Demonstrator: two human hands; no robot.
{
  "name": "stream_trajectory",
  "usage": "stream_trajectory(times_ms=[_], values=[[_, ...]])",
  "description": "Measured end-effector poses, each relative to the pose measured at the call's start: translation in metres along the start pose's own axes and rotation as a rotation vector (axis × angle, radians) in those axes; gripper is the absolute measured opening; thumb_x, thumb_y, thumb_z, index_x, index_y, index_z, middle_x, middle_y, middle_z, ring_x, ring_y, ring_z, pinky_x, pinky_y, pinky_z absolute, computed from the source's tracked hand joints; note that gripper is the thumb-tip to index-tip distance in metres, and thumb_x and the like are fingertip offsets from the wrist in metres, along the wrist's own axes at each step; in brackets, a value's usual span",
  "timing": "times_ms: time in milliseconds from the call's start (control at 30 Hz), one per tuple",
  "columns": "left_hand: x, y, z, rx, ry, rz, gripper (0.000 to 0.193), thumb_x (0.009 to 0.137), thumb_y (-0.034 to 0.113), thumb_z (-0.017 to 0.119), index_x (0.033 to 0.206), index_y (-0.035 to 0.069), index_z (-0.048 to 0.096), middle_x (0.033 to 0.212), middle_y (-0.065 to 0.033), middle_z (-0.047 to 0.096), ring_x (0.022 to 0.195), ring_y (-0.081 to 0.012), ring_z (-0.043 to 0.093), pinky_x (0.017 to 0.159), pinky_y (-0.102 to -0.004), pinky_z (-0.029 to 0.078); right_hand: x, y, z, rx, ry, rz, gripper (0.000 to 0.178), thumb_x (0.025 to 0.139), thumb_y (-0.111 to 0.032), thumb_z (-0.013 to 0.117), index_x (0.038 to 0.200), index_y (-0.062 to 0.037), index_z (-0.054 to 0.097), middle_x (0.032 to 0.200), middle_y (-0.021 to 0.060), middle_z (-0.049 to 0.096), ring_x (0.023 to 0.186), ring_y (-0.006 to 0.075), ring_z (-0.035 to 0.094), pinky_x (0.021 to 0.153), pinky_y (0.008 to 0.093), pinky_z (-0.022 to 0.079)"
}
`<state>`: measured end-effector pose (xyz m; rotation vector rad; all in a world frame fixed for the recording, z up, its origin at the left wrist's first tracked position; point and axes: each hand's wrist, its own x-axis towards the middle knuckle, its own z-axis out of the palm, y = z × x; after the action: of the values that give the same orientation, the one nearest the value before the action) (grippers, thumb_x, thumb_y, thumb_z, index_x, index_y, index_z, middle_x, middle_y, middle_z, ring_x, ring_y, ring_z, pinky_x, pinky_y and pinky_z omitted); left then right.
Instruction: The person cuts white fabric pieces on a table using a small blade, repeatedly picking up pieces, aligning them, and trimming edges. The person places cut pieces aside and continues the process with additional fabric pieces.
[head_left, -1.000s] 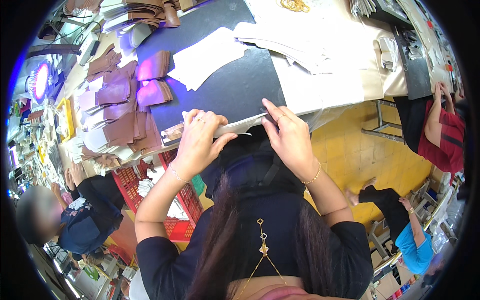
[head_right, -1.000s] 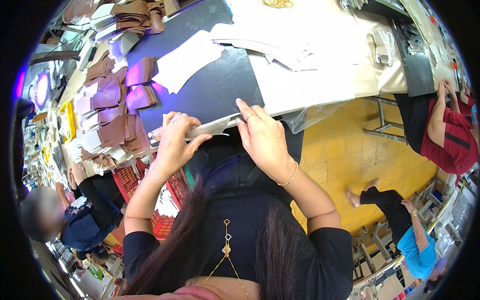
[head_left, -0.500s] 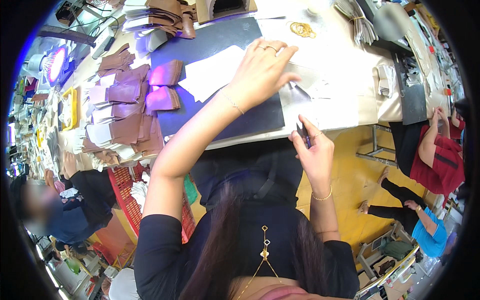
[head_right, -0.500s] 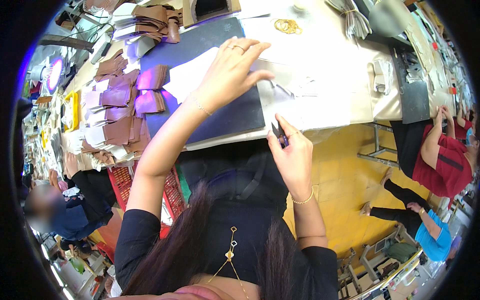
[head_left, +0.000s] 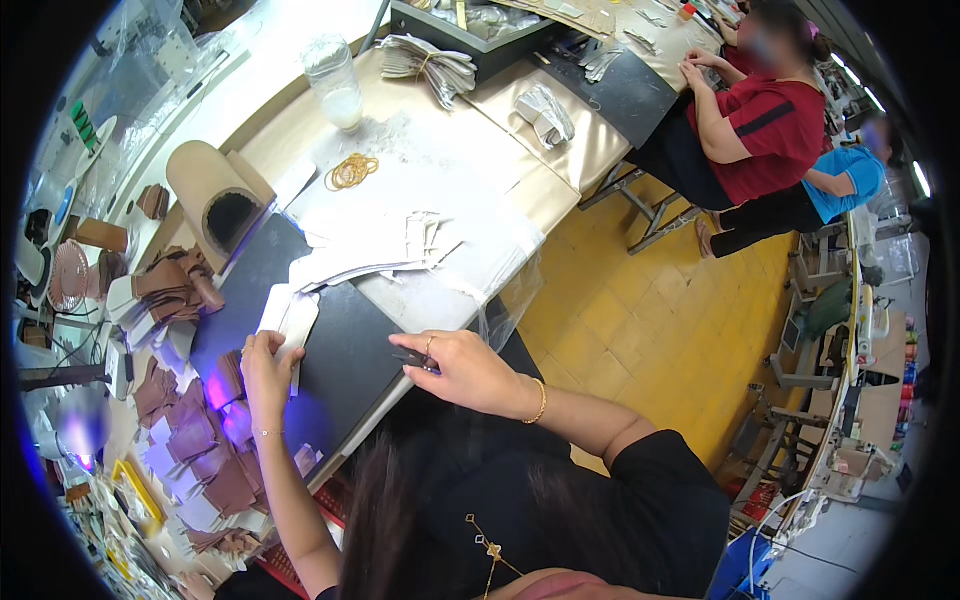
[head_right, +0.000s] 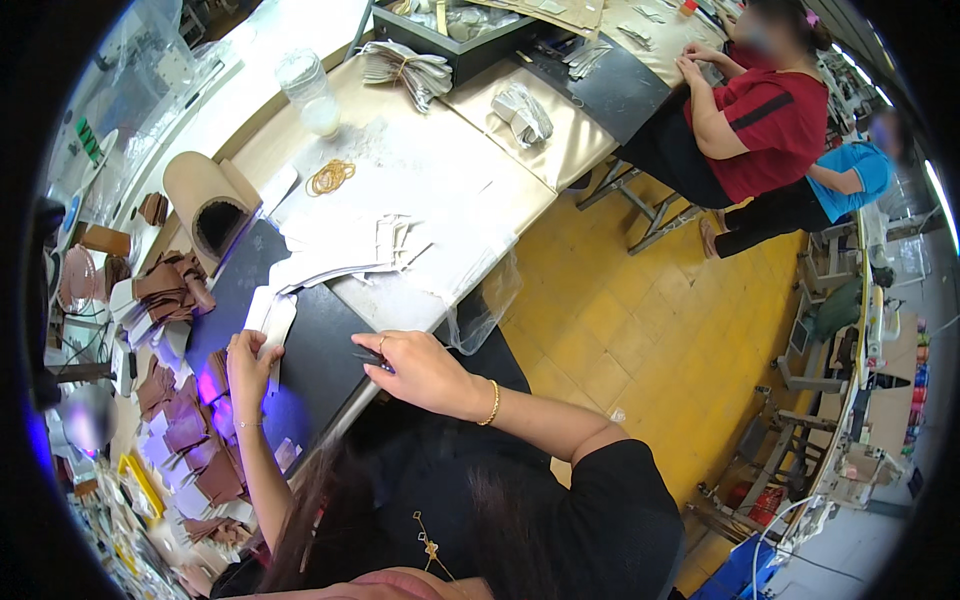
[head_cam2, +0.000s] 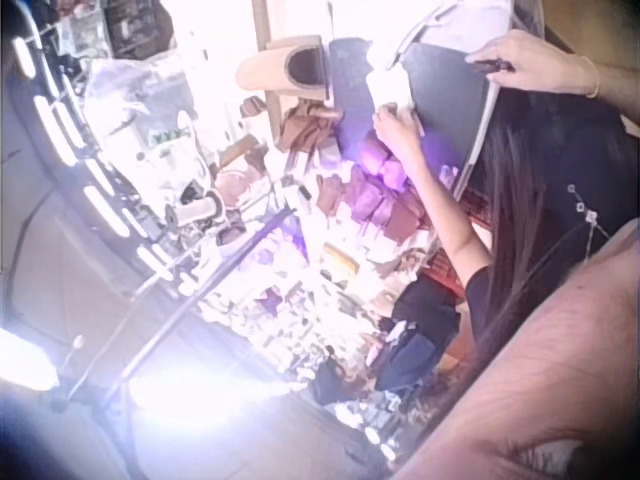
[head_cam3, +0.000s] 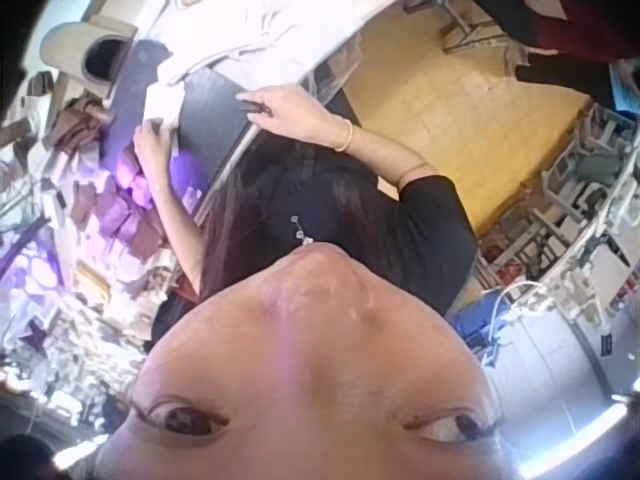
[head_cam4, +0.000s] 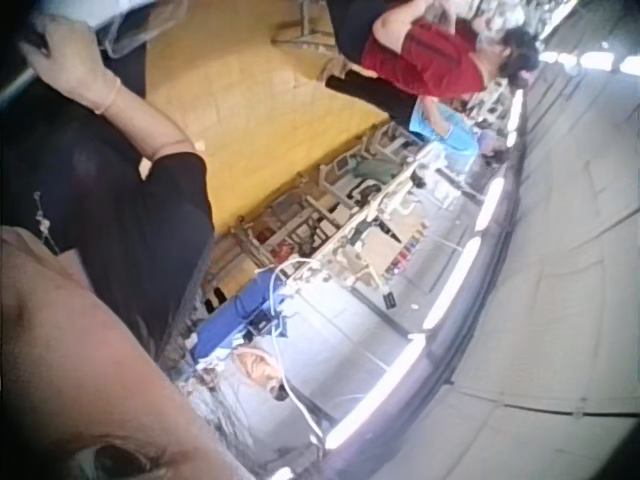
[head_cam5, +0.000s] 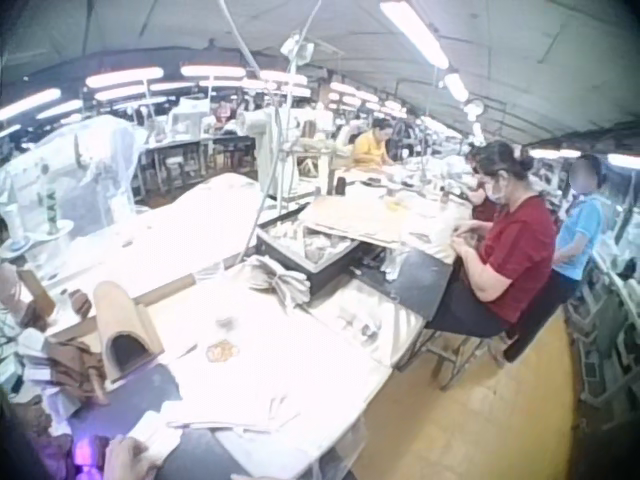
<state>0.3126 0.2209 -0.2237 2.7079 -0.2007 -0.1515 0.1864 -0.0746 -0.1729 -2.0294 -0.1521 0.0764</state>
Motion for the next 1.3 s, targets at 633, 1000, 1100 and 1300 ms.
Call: stream_trajectory(times_ms=[633,1000,1100,1300], values=[[-0.055,0.031,-0.063,-0.599,-0.549,-0.045,0.03,0.081,0.016,0.085,0.098,-0.001,0.066,0.081,-0.0011,0.068,0.073,-0.008,0.06,0.067,-0.0275,0.049,0.007,-0.015,-0.02,0.056,-0.051,0.103,0.044,0.09,-0.016,0.073,0.131,-0.0021,0.067,0.1,0.0213,0.074,0.073,0.0247,0.07,0.072,0.0347,0.057],[-0.106,0.101,0.014,-1.041,-0.299,-0.047,0.021,0.084,0.006,0.075,0.102,-0.004,0.067,0.09,-0.0083,0.069,0.086,-0.0169,0.064,0.078,-0.0337,0.052,0.042,-0.044,0.004,0.2,-0.354,-0.154,0.044,0.091,-0.017,0.074,0.134,-0.0091,0.068,0.108,0.0097,0.076,0.077,0.0093,0.064,0.072,0.026,0.054],[-0.107,0.098,0.017,-0.965,-0.269,-0.055,0.024,0.104,0.014,0.059,0.101,-0.006,0.071,0.094,-0.0075,0.073,0.081,-0.0126,0.064,0.071,-0.03,0.051,0.048,-0.04,0.006,0.431,-0.167,-0.061,0.057,0.088,-0.01,0.078,0.142,-0.0129,0.06,0.098,-0.0009,0.062,0.076,0.0052,0.058,0.066,0.0219,0.051],[-0.116,0.093,0.021,-1.42,-0.128,-0.217,0.042,0.111,0.029,0.048,0.124,-0.005,0.071,0.098,-0.0072,0.072,0.082,-0.0108,0.06,0.074,-0.0262,0.048,0.041,-0.019,0.011,0.136,-0.036,-0.164,0.024,0.085,-0.008,0.083,0.109,-0.0062,0.079,0.083,-0.0049,0.056,0.066,0.003,0.045,0.056,0.0201,0.034]])
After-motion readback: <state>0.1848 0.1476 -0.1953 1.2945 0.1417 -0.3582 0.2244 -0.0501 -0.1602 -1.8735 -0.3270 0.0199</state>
